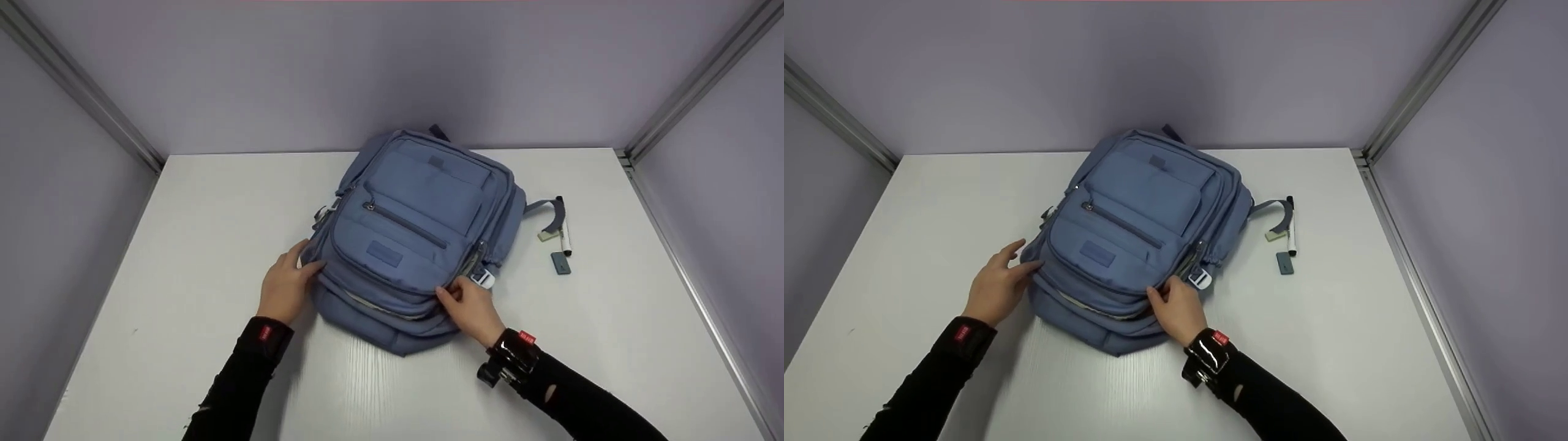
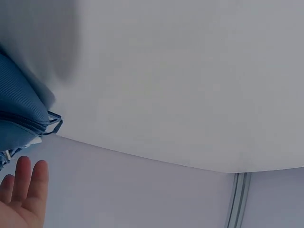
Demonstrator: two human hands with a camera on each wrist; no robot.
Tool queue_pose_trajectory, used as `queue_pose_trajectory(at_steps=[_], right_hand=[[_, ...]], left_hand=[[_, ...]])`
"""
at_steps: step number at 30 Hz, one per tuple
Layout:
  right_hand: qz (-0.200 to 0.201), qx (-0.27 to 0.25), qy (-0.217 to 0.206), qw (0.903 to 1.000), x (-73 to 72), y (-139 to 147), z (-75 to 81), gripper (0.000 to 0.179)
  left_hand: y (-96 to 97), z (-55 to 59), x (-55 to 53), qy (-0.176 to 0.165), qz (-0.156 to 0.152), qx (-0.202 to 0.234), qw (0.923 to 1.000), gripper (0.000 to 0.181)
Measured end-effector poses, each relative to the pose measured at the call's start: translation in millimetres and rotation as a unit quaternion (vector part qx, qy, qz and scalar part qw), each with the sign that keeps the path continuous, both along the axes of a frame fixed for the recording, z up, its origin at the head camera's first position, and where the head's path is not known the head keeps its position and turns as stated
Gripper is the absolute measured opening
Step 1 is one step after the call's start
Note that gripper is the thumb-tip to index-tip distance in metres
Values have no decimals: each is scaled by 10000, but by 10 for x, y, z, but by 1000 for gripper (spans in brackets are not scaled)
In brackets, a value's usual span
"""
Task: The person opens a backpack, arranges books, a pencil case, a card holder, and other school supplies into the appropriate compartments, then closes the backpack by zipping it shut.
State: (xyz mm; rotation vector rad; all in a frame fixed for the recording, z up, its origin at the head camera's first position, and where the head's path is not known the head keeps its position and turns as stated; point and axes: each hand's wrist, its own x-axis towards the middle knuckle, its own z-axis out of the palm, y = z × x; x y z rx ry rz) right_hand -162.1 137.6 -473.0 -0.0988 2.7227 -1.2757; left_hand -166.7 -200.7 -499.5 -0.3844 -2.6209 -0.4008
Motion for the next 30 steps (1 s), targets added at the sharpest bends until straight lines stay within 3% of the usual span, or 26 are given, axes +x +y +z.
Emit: queue_pose_trajectory(at_steps=[3,7,10,13,16,20,24,30], right_hand=[[4,-17,102,9999,-21,31,16,20],[-245,-36,578,9980,-153,219,104,21],[-621,76,984,9932,-346,415,187,21],[-939,326,1131,9886,-578,586,227,22],[-1110,543,982,9875,-779,694,226,30],[-1236,685,540,9885,-962,742,178,48],[-1343,776,124,9878,-1043,731,95,59],[-1401,700,16,9877,-1062,702,-19,58]], left_hand=[[2,21,31,-215,68,116,9997,33],[106,86,166,-246,-87,175,9995,42],[273,148,300,-8,-403,205,9990,49],[491,189,438,296,-852,119,9959,57],[723,198,571,377,-1250,-98,9914,62],[965,132,703,187,-1513,-556,9867,69],[1075,9,749,257,-1491,-950,9839,71],[1079,-130,714,957,-1334,-1143,9798,57]])
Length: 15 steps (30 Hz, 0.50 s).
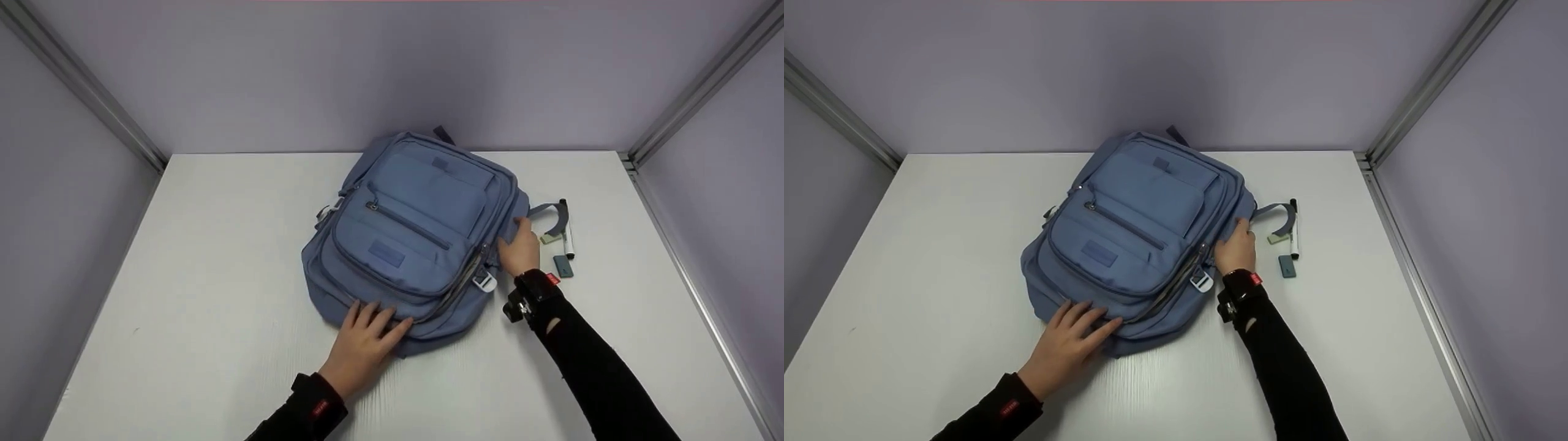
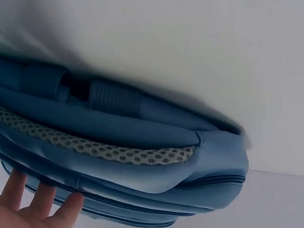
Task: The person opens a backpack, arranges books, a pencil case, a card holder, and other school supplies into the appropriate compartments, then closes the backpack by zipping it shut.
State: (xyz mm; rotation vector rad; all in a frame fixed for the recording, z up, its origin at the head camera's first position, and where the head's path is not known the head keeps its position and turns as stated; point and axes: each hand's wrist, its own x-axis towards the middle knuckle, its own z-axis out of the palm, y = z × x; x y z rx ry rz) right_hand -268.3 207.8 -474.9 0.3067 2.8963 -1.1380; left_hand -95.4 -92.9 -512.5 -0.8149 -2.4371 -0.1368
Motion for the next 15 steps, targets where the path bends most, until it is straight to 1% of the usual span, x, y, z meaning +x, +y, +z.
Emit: queue_pose_trajectory(at_steps=[2,7,10,12,15], right_hand=[[-1,-23,39,10000,9,9,-20,58],[2,-143,22,9999,93,40,-76,61],[-30,-292,48,9996,198,23,-131,63],[11,-397,163,9991,286,-13,-168,63],[145,-415,393,9983,427,-90,-216,56]], left_hand=[[-17,-16,-15,64,-24,35,10000,56],[-150,3,-50,-17,-2,13,10000,57],[-287,21,-100,21,34,-33,10000,62],[-386,31,-136,50,108,-32,9999,63],[-532,22,-206,108,240,-11,9997,65]])
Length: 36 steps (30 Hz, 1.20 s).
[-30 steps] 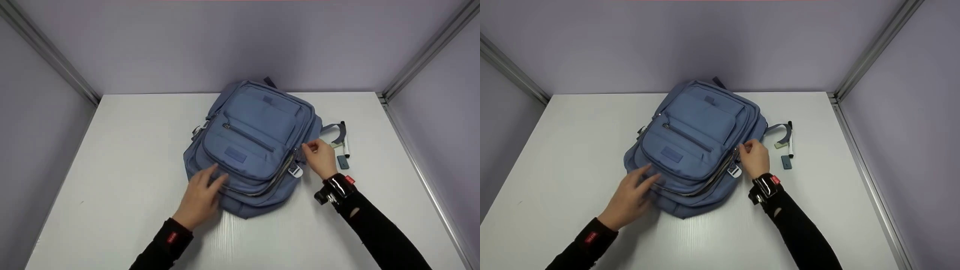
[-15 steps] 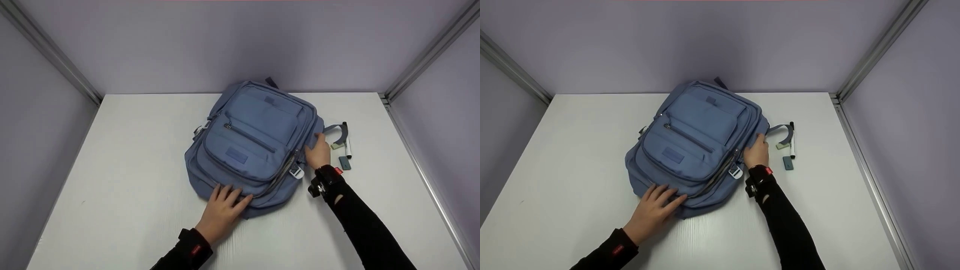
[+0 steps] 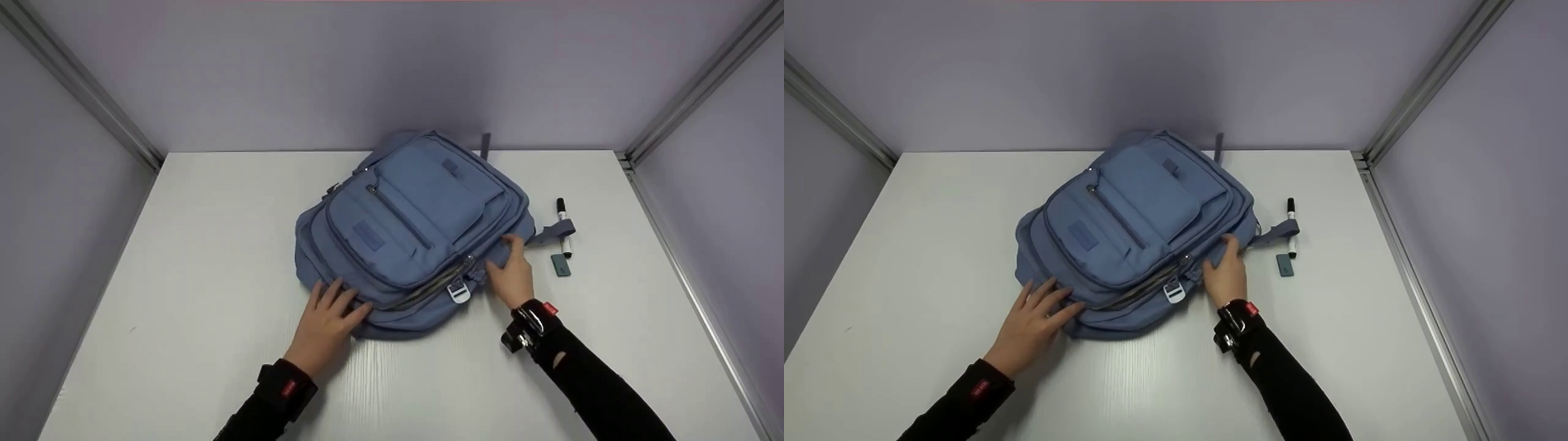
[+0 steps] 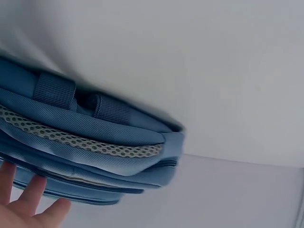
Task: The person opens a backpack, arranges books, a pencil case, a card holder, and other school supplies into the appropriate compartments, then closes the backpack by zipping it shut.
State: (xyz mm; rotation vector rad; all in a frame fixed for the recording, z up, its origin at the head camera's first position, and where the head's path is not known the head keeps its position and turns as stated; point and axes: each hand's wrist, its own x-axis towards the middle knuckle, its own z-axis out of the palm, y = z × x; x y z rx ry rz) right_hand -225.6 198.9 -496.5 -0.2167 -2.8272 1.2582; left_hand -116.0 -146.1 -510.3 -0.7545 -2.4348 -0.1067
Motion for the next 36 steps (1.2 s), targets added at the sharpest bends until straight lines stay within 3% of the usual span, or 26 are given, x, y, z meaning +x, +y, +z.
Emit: queue_pose_trajectory(at_steps=[6,11,16,21,25,30,33,36], right_hand=[[263,155,232,9993,267,-174,-70,20],[713,-64,-25,9974,473,-332,-37,18],[1192,-265,-270,9922,626,-470,-14,25],[1414,-336,-430,9884,680,-531,6,29],[1436,-448,-668,9864,670,-509,74,30],[1397,-934,-946,9812,661,-467,240,33],[1377,-1438,-1141,9733,657,-472,332,31],[1213,-2108,-1504,9582,645,-501,401,30]], left_hand=[[-233,-61,-195,306,160,183,9992,54],[-357,-104,-365,459,419,464,9970,35],[-404,-45,-463,59,1042,680,9922,24],[-360,44,-448,-420,1697,704,9821,26],[-194,110,-378,-310,1788,1008,9782,25],[264,240,-296,-122,1264,1587,9791,23],[579,299,-269,-431,1001,1625,9807,19],[829,311,-269,-889,1058,1430,9800,17]])
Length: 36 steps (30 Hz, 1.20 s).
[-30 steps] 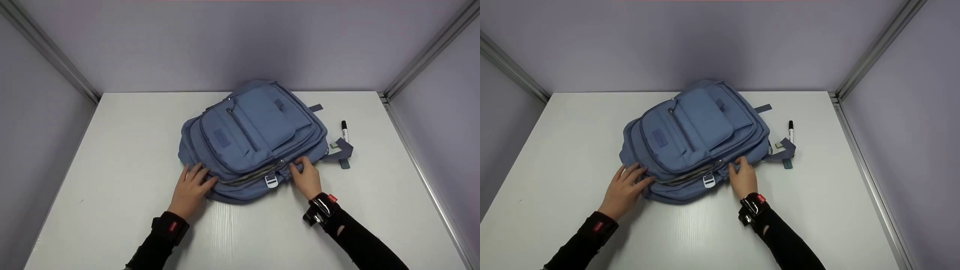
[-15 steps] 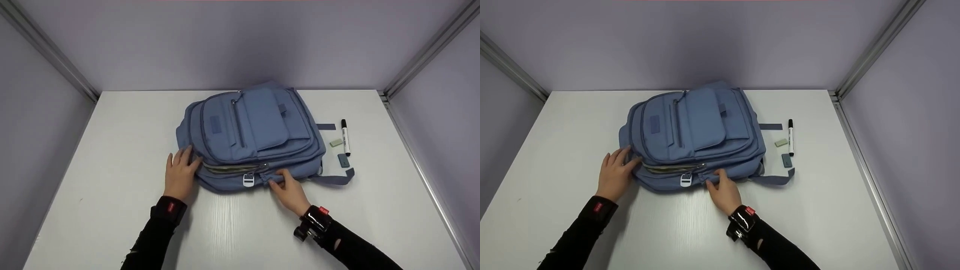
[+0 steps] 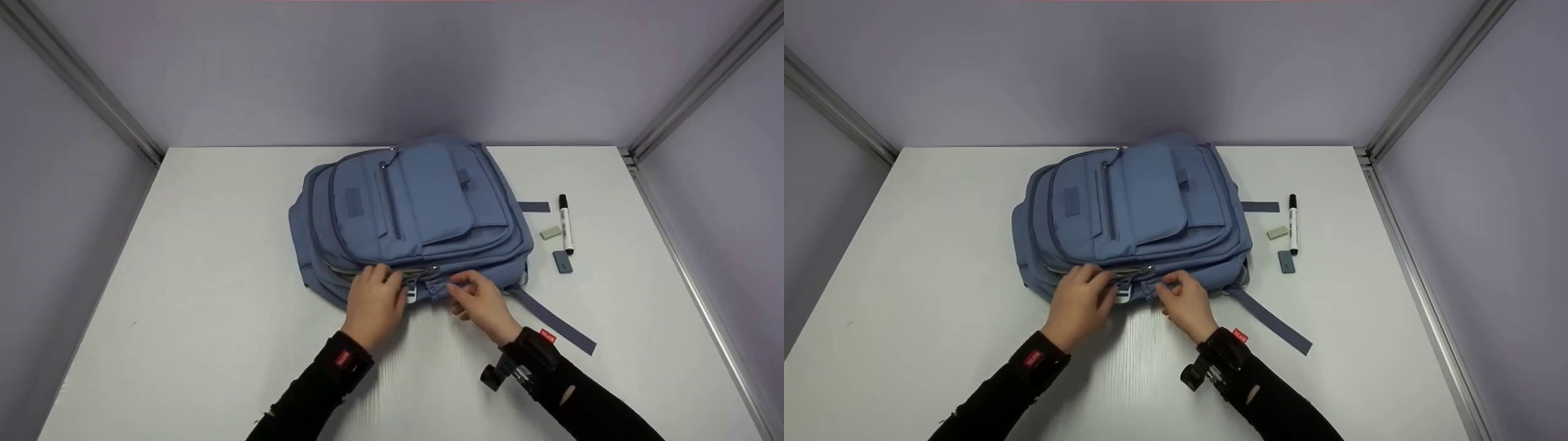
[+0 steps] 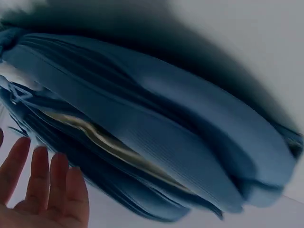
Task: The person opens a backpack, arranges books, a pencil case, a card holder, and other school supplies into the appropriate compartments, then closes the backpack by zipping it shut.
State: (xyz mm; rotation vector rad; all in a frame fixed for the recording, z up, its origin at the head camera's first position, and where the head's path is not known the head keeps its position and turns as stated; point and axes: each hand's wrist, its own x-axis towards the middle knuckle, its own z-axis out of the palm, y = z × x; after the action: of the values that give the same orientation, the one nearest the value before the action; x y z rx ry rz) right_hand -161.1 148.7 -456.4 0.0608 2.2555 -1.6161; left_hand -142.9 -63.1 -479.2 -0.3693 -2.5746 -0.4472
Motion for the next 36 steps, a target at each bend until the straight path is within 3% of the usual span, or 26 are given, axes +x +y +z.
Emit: queue_pose_trajectory(at_steps=[3,6,11,16,20,25,30,36], right_hand=[[-211,-565,-600,9964,-9,-30,43,33],[-418,-1072,-1140,9868,-25,-60,53,38],[-868,-1884,-1690,9635,-69,-122,28,36],[-1381,-2474,-2039,9371,-145,-196,9,27],[-1650,-2605,-2288,9234,-237,-229,15,28],[-1682,-2527,-2491,9197,-383,-250,-24,31],[-1863,-2316,-2334,9258,-440,-260,-62,35],[-2038,-2117,-2086,9328,-464,-264,-70,31]], left_hand=[[184,-7,-23,-442,191,-191,9987,21],[313,-24,-71,-609,416,-316,9968,21],[411,-83,-150,-171,611,-499,9967,16],[397,-133,-164,466,539,-670,9952,18],[419,-100,-120,417,290,-762,9958,17],[478,-45,-60,-25,-53,-518,9986,17],[497,76,-39,-508,-340,34,9981,13],[449,131,-42,-651,-406,402,9962,11]])
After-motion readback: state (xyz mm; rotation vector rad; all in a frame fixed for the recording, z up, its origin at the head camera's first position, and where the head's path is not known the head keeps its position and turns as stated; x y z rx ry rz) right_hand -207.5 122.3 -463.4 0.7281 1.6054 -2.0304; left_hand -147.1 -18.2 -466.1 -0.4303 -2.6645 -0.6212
